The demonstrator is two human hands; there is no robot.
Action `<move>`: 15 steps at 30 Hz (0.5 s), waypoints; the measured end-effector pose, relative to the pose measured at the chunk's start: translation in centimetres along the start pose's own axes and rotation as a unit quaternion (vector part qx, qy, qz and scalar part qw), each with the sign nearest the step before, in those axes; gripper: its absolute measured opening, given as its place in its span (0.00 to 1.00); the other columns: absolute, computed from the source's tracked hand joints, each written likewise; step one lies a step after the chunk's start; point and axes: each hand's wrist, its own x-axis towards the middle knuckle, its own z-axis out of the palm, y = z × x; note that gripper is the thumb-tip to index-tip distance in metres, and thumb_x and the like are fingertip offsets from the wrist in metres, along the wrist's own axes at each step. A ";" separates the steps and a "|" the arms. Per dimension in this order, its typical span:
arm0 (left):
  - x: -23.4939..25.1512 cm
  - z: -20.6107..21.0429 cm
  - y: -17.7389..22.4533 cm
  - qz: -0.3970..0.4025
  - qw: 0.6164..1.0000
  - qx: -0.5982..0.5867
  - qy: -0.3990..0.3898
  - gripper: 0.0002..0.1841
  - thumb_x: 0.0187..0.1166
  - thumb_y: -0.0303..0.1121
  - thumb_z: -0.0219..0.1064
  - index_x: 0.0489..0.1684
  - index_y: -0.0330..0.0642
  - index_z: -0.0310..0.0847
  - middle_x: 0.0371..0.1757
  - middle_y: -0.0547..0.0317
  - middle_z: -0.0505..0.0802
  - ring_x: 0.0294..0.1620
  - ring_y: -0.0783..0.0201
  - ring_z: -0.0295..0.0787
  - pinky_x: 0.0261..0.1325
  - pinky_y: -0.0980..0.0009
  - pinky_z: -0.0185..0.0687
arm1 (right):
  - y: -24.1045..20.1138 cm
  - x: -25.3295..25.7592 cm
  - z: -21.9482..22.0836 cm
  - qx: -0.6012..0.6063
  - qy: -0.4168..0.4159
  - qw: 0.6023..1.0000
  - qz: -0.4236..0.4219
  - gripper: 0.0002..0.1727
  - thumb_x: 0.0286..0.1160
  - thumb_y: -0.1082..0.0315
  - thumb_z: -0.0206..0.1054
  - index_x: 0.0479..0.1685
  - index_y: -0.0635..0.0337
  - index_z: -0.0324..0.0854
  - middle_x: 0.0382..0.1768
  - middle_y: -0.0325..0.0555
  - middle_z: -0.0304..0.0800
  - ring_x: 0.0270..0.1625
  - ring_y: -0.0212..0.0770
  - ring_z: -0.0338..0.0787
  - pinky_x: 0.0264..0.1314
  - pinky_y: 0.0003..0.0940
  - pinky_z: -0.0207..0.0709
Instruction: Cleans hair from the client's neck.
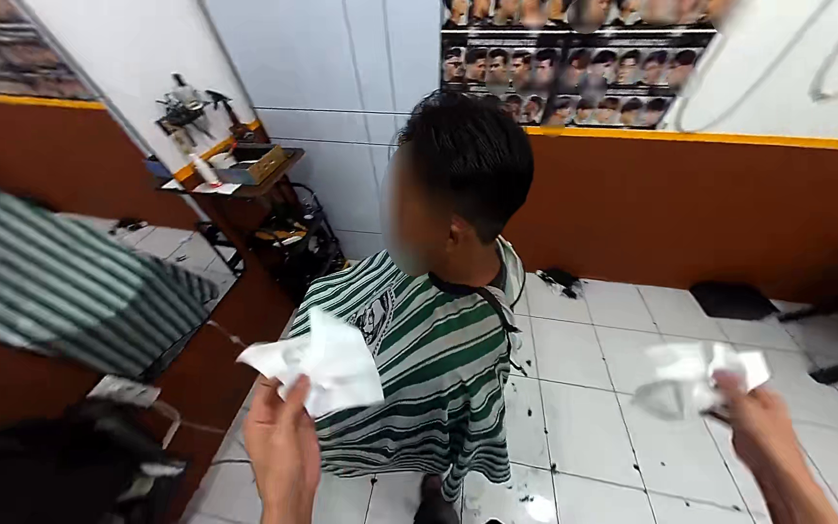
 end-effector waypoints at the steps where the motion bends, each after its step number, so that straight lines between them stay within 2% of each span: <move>1: 0.9 1.2 0.9 0.070 0.997 0.012 0.031 0.12 0.82 0.21 0.56 0.60 0.40 0.73 0.48 0.70 0.91 0.47 0.74 0.92 0.51 0.71 0.92 | -2.5 3.5 1.5 0.021 0.000 0.999 -0.048 0.25 0.90 0.55 0.55 0.71 0.68 0.70 0.43 0.41 0.83 0.35 0.27 0.85 0.38 0.32 0.85; 4: 2.8 5.5 1.2 0.212 0.973 0.036 0.088 0.10 0.80 0.18 0.57 0.51 0.41 0.76 0.44 0.72 0.91 0.47 0.75 0.92 0.51 0.72 0.92 | -10.2 10.9 8.1 0.114 -0.056 0.980 -0.152 0.23 0.92 0.58 0.52 0.72 0.68 0.69 0.46 0.40 0.85 0.40 0.28 0.90 0.46 0.32 0.89; 6: 4.2 8.4 0.0 0.251 0.962 0.043 0.095 0.10 0.78 0.17 0.58 0.49 0.41 0.76 0.42 0.74 0.91 0.45 0.76 0.91 0.51 0.73 0.91 | -14.3 13.6 13.2 0.168 -0.107 0.968 -0.154 0.20 0.94 0.57 0.49 0.69 0.64 0.70 0.42 0.38 0.87 0.37 0.30 0.91 0.44 0.33 0.89; 9: 6.7 12.9 -2.1 0.257 0.961 0.032 0.093 0.09 0.78 0.19 0.58 0.50 0.39 0.77 0.43 0.73 0.91 0.47 0.76 0.91 0.51 0.72 0.90 | -19.6 15.5 19.1 0.220 -0.211 0.941 -0.144 0.19 0.95 0.56 0.46 0.71 0.58 0.68 0.46 0.38 0.88 0.43 0.33 0.92 0.48 0.36 0.90; 12: 7.4 16.7 -2.8 0.237 0.964 0.007 0.116 0.09 0.81 0.21 0.55 0.52 0.40 0.75 0.45 0.70 0.90 0.48 0.73 0.91 0.53 0.69 0.91 | -24.1 16.6 24.1 0.216 -0.300 0.912 -0.178 0.17 0.94 0.54 0.49 0.68 0.53 0.70 0.47 0.31 0.88 0.46 0.27 0.91 0.52 0.31 0.88; 15: 7.7 18.8 -2.2 0.250 0.954 0.015 0.162 0.08 0.82 0.22 0.54 0.52 0.39 0.74 0.45 0.67 0.88 0.45 0.75 0.88 0.47 0.73 0.88 | -28.4 17.0 29.5 0.237 -0.379 0.873 -0.195 0.17 0.95 0.54 0.47 0.69 0.51 0.70 0.50 0.29 0.86 0.49 0.24 0.90 0.57 0.28 0.86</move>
